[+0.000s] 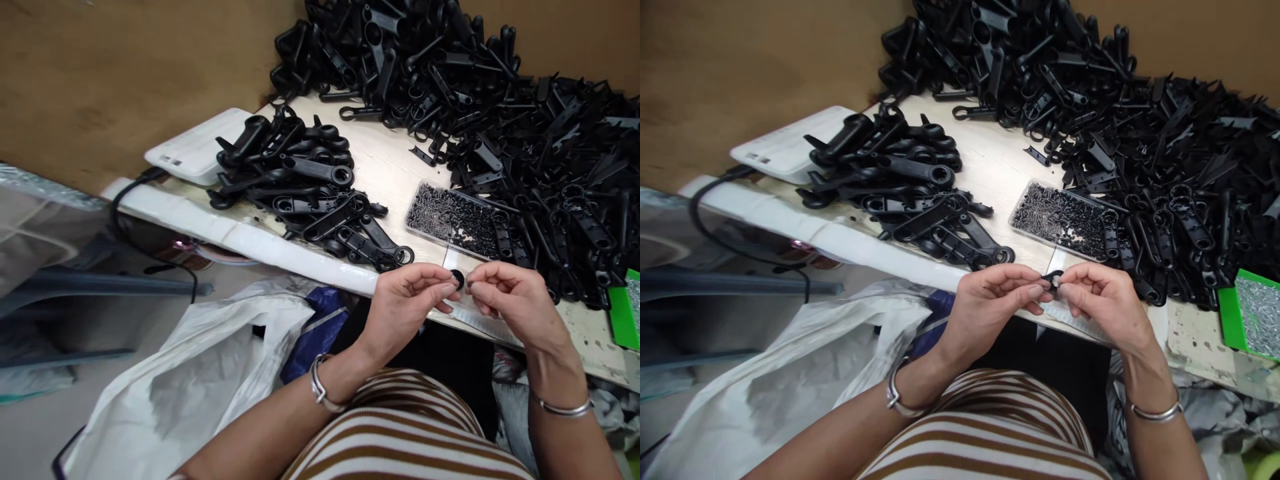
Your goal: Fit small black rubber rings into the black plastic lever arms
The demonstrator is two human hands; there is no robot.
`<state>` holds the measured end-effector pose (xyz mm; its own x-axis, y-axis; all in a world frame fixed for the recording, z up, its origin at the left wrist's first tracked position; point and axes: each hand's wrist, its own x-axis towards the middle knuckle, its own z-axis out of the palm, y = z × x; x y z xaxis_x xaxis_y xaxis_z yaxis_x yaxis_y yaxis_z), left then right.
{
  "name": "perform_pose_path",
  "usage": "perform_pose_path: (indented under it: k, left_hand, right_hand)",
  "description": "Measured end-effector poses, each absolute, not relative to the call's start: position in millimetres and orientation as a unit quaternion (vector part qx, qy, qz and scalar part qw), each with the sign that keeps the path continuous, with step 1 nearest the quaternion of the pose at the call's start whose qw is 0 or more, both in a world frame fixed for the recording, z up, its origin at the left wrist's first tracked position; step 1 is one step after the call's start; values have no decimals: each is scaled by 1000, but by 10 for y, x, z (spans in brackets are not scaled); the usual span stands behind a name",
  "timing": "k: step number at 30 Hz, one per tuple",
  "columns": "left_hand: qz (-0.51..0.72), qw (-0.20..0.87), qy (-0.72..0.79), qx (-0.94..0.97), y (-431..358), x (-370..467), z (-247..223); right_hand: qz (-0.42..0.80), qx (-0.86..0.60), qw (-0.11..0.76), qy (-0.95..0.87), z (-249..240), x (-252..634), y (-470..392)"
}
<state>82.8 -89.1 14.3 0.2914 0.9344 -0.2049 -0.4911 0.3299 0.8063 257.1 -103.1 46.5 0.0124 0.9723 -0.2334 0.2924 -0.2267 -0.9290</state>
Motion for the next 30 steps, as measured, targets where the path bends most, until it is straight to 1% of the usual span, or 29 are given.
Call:
perform_pose_path:
  k: [2, 5, 9, 11, 13, 19, 22, 27, 30]
  left_hand:
    - [480, 743, 342, 317, -901, 845, 143]
    - [478, 750, 330, 316, -913, 862, 153]
    - [469, 753, 329, 323, -917, 867, 152]
    - [468, 752, 330, 325, -917, 868, 144]
    - [467, 752, 331, 325, -916, 867, 137]
    - [467, 748, 339, 328, -920, 866, 146]
    - [467, 748, 335, 332, -926, 868, 151]
    - [461, 755, 335, 324, -930, 866, 163]
    - [458, 765, 328, 313, -931, 865, 169]
  right_hand:
    - [485, -609, 389, -493, 406, 2540, -1114]
    - [452, -610, 425, -493, 354, 2497, -1178]
    - [397, -611, 439, -526, 356, 2468, -1214]
    - [393, -611, 440, -528, 356, 2476, -1229]
    - [410, -608, 447, -512, 344, 2490, -1244]
    - [543, -551, 496, -395, 336, 2470, -1260]
    - [587, -526, 509, -346, 344, 2449, -1257]
    - [605, -545, 494, -305, 289, 2446, -1277]
    - [585, -545, 511, -315, 240, 2420, -1299]
